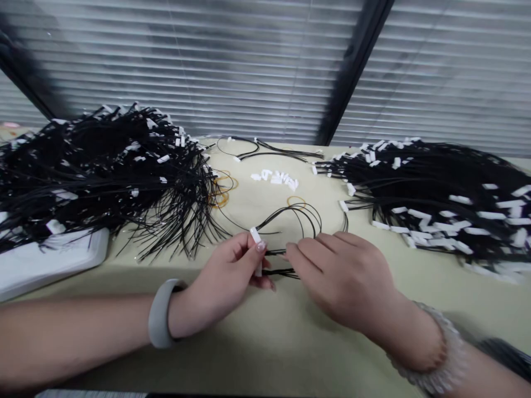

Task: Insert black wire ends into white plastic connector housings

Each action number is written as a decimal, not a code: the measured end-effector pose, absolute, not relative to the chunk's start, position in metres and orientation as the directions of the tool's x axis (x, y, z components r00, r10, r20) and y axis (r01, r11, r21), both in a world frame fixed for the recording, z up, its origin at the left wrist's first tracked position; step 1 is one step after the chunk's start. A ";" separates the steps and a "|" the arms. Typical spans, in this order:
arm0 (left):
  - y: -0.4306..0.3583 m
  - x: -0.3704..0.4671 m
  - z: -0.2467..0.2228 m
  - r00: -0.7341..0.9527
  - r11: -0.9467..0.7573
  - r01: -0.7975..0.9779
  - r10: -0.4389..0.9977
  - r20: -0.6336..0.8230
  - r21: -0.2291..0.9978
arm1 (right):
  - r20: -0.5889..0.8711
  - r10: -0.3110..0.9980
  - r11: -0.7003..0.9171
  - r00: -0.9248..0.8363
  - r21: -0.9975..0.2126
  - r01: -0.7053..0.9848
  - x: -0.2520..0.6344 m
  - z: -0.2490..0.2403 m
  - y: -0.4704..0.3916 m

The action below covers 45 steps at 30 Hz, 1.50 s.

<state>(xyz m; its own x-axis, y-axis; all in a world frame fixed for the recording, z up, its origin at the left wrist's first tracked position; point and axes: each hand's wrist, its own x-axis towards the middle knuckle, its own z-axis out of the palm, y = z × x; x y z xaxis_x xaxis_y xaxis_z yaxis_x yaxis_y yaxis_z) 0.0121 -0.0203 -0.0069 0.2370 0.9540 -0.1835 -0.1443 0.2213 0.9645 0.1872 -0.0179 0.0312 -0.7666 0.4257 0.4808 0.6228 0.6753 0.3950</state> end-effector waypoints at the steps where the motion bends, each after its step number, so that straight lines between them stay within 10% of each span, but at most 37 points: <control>1: -0.021 0.012 -0.007 0.239 0.223 -0.140 0.953 -0.185 0.965 | 0.483 0.428 0.672 -0.764 0.396 0.626 0.187 0.031 -0.017; 11: -0.016 0.010 -0.009 0.244 0.265 -0.249 0.948 -0.204 0.932 | 0.294 0.346 0.623 -0.891 0.638 0.453 0.196 0.058 -0.004; 16: -0.016 0.006 -0.008 0.270 0.318 -0.333 0.934 -0.234 0.888 | 0.530 0.434 0.279 -0.728 0.689 0.668 0.235 0.092 0.008; 20: -0.016 0.006 -0.008 0.290 0.319 -0.356 0.931 -0.221 0.878 | 0.742 0.604 0.403 -0.292 0.032 0.915 0.246 0.103 0.016; 23: -0.016 0.006 -0.010 0.302 0.304 -0.361 0.932 -0.198 0.882 | 0.733 0.676 0.582 -0.076 -0.468 0.665 0.232 0.102 0.018; 28: -0.018 0.005 -0.013 0.326 0.276 -0.291 0.929 -0.176 0.916 | 0.588 0.806 0.548 -0.060 -0.706 0.449 0.195 0.076 0.006; 33: -0.021 0.008 -0.007 0.345 0.204 -0.206 0.930 -0.124 0.957 | 0.494 0.765 0.635 -0.413 -0.474 0.610 0.182 0.046 -0.004; 45: -0.026 0.008 0.006 0.376 0.042 0.034 0.925 -0.052 0.999 | 0.386 0.689 0.698 -0.614 -0.122 0.706 0.184 0.033 -0.008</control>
<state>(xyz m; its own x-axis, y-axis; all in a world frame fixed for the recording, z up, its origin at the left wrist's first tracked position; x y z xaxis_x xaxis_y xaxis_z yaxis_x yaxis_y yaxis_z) 0.0078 -0.0260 0.0056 0.3756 0.9254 -0.0517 0.0340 0.0419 0.9985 0.1840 -0.0082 0.0327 -0.6138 0.6886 0.3861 0.7060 0.6977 -0.1218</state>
